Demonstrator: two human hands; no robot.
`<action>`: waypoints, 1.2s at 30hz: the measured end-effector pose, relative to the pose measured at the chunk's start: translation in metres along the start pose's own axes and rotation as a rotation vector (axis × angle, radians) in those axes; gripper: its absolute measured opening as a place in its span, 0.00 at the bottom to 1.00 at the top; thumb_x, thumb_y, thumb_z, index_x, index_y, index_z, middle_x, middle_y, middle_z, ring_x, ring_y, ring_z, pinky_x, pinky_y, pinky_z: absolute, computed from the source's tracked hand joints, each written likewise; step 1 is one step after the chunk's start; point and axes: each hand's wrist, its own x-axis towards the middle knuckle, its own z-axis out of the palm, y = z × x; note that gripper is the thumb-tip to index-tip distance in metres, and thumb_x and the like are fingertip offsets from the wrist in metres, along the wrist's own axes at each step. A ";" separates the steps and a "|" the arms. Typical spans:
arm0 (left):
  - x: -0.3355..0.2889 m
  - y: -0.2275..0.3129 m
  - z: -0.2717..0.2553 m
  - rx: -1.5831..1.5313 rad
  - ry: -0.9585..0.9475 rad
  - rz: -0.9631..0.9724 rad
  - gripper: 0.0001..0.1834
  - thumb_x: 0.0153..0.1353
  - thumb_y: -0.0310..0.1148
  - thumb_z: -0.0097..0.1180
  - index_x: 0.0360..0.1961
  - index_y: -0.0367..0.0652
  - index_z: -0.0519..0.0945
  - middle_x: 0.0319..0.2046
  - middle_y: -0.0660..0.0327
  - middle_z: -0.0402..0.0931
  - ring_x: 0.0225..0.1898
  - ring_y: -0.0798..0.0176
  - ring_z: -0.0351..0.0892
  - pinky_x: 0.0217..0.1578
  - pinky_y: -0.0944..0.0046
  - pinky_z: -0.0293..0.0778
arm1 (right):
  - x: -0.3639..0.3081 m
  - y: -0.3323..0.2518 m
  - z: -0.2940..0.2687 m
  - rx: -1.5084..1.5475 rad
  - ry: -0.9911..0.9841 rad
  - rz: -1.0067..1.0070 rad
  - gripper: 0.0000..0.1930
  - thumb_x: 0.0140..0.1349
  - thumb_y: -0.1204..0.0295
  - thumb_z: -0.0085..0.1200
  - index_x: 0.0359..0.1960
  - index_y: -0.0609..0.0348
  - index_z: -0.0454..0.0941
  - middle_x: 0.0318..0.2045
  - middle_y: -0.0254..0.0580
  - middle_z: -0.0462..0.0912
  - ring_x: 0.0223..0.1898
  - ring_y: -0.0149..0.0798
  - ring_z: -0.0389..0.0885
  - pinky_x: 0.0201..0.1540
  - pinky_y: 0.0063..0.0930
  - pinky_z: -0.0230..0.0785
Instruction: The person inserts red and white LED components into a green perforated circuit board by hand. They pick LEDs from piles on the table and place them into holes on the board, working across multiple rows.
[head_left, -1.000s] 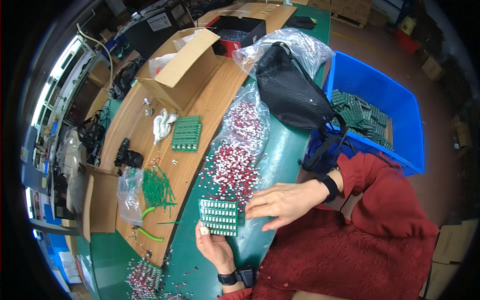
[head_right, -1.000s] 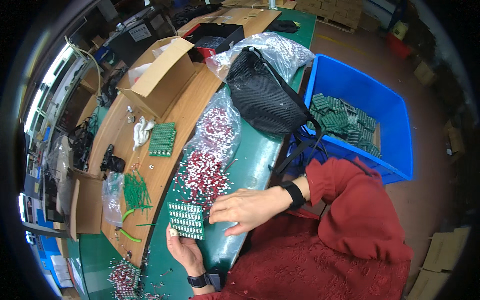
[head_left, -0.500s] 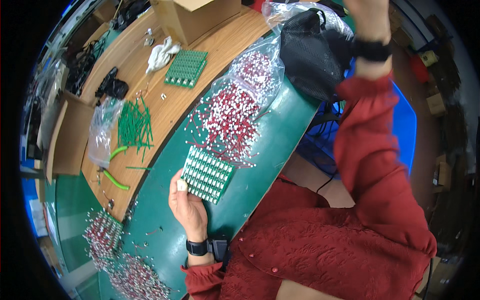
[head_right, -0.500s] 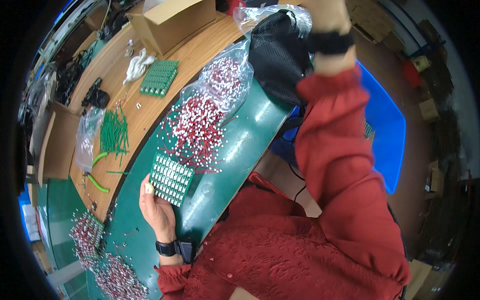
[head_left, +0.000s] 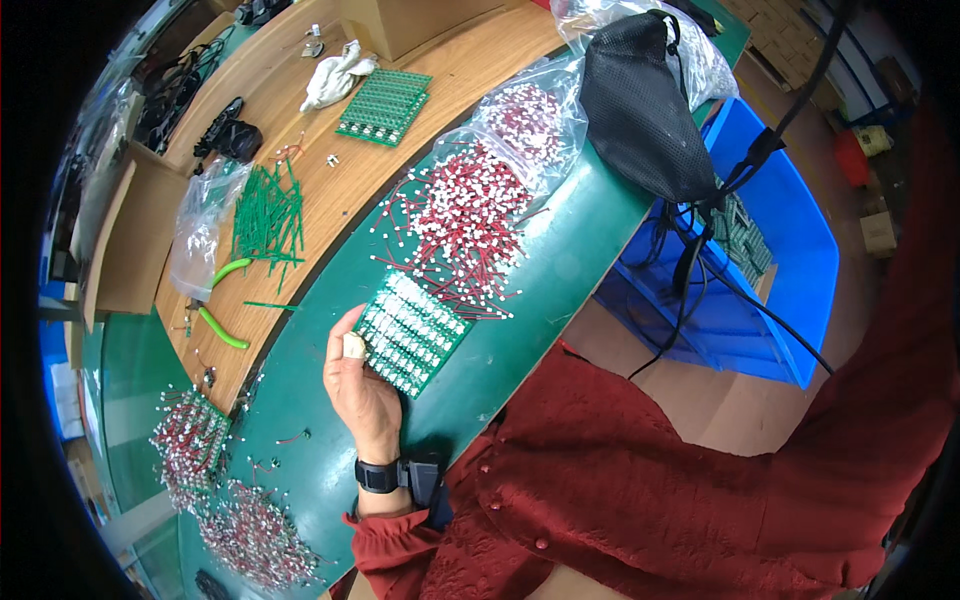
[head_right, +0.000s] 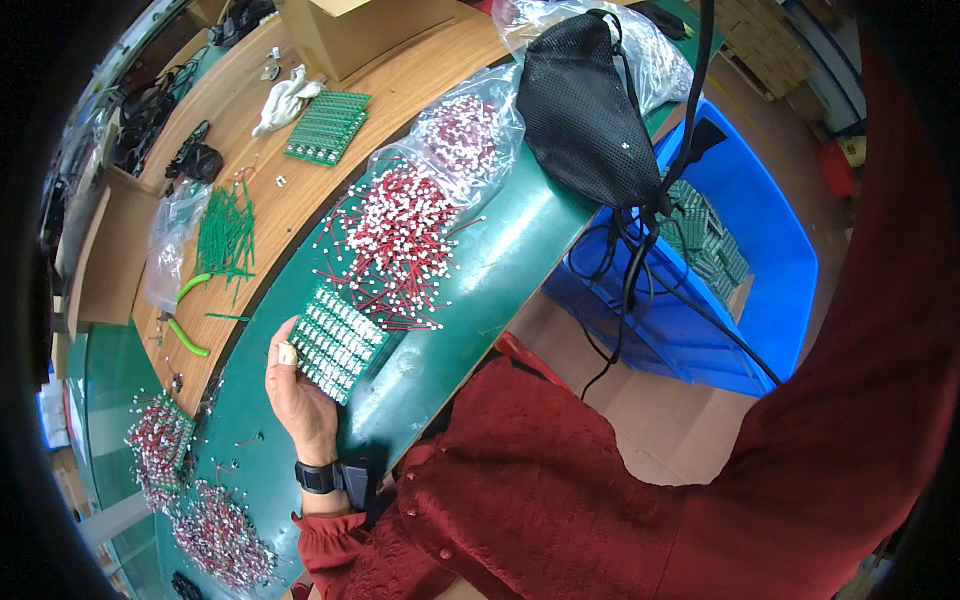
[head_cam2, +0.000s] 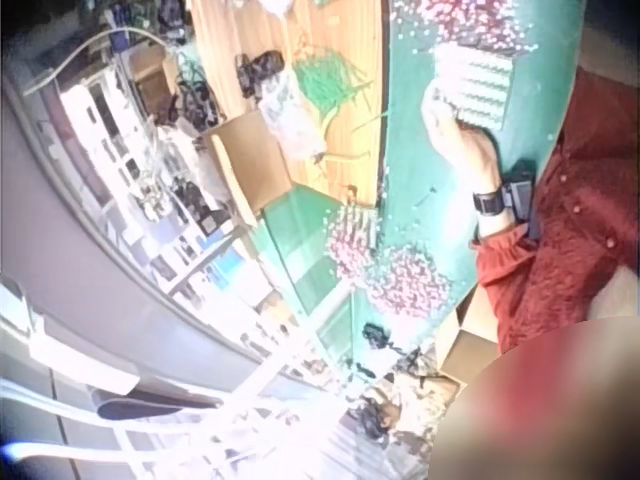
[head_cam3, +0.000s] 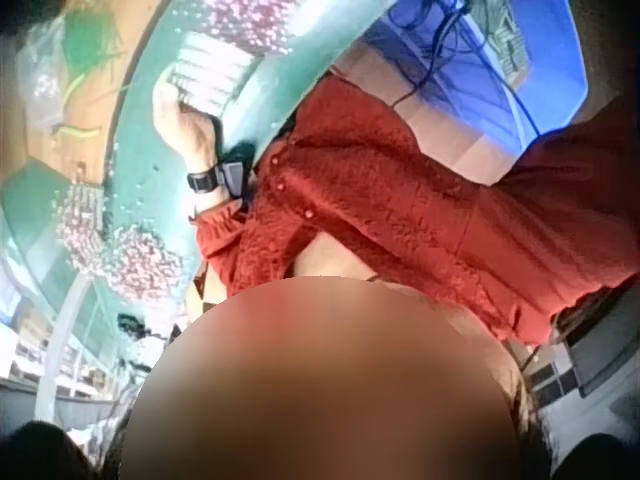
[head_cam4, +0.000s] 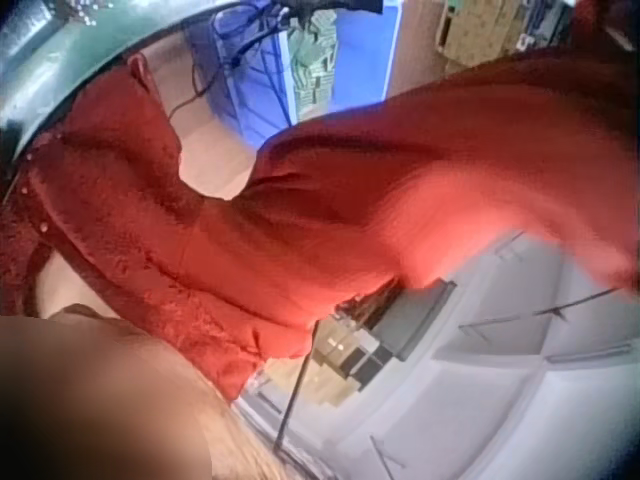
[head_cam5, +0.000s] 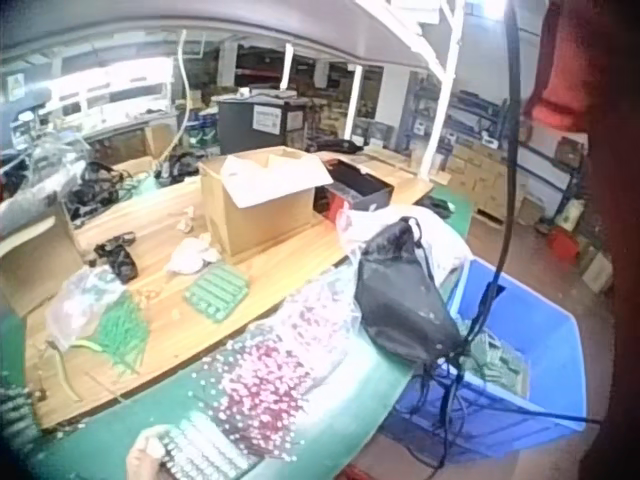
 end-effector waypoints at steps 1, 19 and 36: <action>0.001 0.000 0.000 0.015 0.007 0.007 0.21 0.65 0.35 0.52 0.52 0.29 0.72 0.46 0.52 0.79 0.46 0.63 0.79 0.50 0.65 0.73 | -0.008 0.000 0.006 0.044 -0.030 0.027 0.10 0.66 0.66 0.52 0.36 0.60 0.80 0.26 0.35 0.81 0.24 0.28 0.77 0.28 0.21 0.69; 0.002 0.001 -0.012 0.024 0.061 0.013 0.12 0.67 0.30 0.52 0.45 0.33 0.80 0.38 0.62 0.81 0.39 0.72 0.77 0.43 0.72 0.71 | -0.168 -0.077 0.078 0.765 -0.800 0.644 0.07 0.62 0.72 0.56 0.38 0.63 0.77 0.28 0.35 0.80 0.22 0.24 0.75 0.23 0.16 0.68; -0.004 0.017 -0.013 0.380 -0.080 -0.153 0.12 0.67 0.28 0.53 0.50 0.35 0.77 0.38 0.63 0.81 0.37 0.75 0.77 0.40 0.74 0.72 | -0.272 -0.051 0.076 -0.340 -1.091 0.149 0.05 0.56 0.75 0.56 0.29 0.63 0.75 0.29 0.50 0.79 0.29 0.55 0.80 0.31 0.46 0.73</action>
